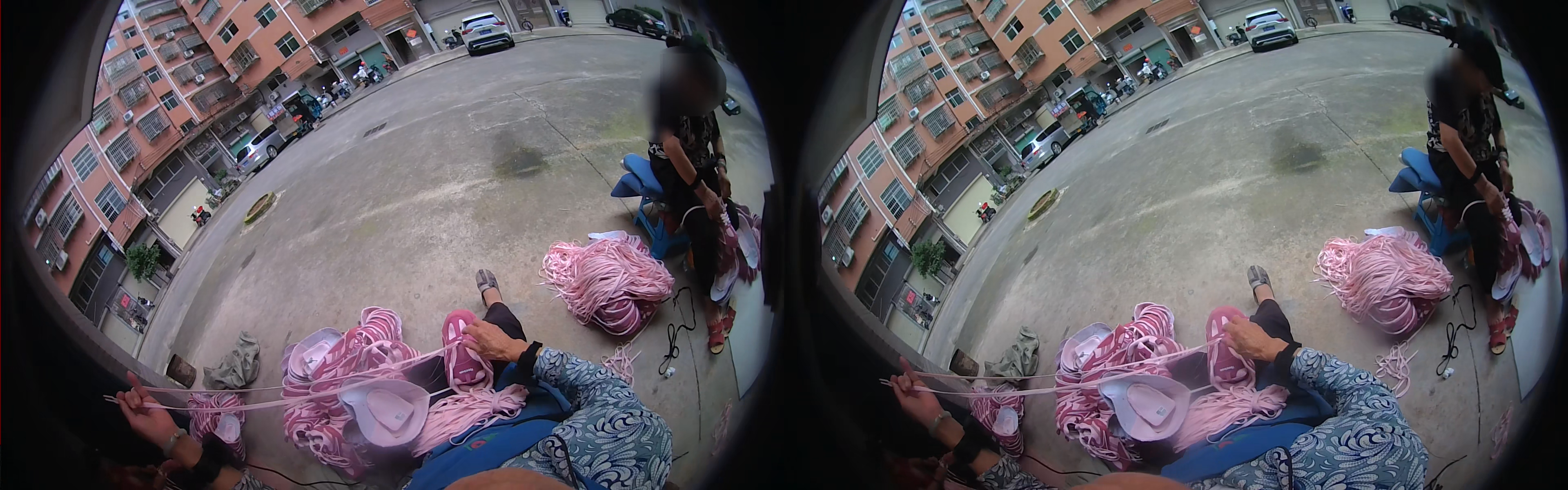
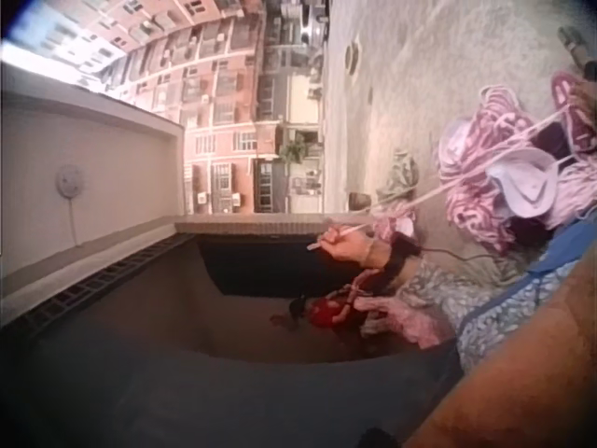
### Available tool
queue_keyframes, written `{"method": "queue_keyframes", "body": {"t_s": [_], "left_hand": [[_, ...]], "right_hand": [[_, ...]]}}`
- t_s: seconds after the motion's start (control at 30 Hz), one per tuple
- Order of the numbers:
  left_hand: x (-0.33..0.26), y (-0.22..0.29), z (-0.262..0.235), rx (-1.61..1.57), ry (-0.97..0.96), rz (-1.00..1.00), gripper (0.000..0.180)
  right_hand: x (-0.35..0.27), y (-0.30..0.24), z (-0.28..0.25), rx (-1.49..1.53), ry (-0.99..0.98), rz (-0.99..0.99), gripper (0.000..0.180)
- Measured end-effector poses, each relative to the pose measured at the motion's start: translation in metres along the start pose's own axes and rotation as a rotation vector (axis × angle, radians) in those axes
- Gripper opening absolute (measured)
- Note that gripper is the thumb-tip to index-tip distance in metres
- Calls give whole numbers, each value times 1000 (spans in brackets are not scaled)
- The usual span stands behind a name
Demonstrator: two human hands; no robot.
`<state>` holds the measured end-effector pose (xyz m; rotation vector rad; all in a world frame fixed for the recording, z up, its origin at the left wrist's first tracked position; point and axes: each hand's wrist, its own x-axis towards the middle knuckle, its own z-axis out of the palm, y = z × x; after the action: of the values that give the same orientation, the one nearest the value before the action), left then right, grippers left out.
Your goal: Lacing pink athletic shoes in an outdoor manufacturing workspace.
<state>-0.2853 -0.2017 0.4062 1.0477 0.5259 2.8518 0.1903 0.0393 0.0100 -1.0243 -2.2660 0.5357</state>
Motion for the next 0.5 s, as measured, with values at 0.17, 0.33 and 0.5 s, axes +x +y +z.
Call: {"method": "queue_keyframes", "body": {"t_s": [0.17,0.33,0.5], "left_hand": [[-128,-75,88,0,-402,-171,18],[-282,-154,117,392,-1075,-553,19],[-352,-183,110,461,-1257,-401,15]], "right_hand": [[36,-98,-93,368,185,-164,17],[12,-169,-151,652,403,-215,18],[7,-159,-145,397,567,-330,22]]}}
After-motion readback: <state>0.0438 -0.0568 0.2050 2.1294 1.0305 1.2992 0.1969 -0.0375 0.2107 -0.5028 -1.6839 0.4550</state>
